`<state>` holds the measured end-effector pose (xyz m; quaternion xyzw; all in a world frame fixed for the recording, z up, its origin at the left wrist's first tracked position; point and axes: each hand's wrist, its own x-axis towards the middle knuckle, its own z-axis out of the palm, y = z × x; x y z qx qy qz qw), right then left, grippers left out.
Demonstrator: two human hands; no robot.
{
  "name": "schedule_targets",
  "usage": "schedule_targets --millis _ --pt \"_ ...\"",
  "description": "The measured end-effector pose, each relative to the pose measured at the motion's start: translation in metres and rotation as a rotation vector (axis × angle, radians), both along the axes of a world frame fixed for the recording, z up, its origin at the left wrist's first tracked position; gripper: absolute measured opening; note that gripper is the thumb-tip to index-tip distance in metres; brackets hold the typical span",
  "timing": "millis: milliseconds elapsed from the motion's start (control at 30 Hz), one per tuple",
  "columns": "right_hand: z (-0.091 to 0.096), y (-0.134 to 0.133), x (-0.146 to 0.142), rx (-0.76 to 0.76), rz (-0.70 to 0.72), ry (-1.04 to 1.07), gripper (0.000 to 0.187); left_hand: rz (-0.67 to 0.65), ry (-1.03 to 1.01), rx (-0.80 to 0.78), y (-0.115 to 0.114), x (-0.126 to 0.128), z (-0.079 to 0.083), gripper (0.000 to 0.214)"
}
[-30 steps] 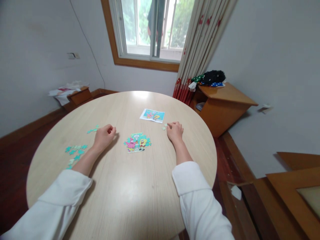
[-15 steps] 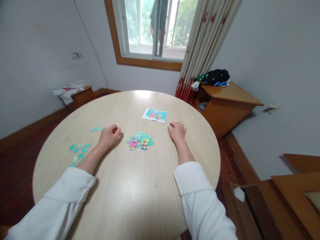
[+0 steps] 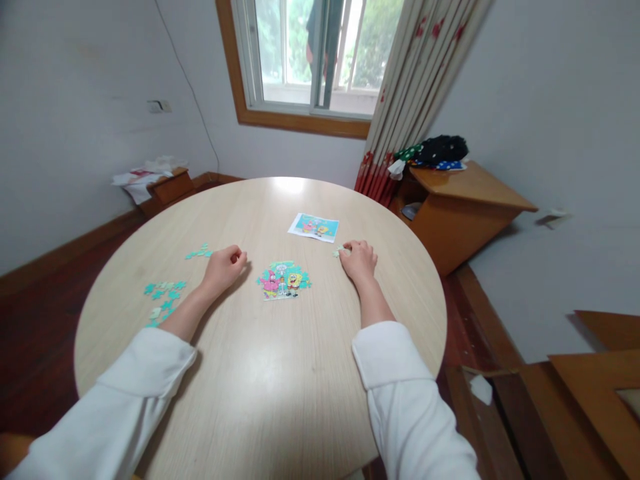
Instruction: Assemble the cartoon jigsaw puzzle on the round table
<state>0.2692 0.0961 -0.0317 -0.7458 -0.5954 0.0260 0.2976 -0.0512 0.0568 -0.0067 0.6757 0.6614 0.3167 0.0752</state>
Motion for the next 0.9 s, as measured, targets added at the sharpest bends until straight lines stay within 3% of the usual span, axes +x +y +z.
schedule_targets --millis 300,533,733,900 --pt "0.0002 0.0001 0.0005 0.118 0.102 0.084 0.016 -0.006 -0.014 0.003 0.0016 -0.0015 -0.0026 0.024" --pt "-0.0006 0.0027 0.0026 0.114 0.177 0.192 0.008 -0.001 -0.011 -0.008 0.0002 0.0000 0.0011 0.024" --pt "-0.0007 0.0021 0.0025 0.136 0.174 0.212 0.009 0.012 -0.014 -0.018 -0.0003 0.0001 0.0021 0.023" --pt "0.0058 -0.0022 -0.0015 0.241 0.125 0.300 0.011 0.009 -0.028 -0.015 0.0004 -0.0004 0.0020 0.023"
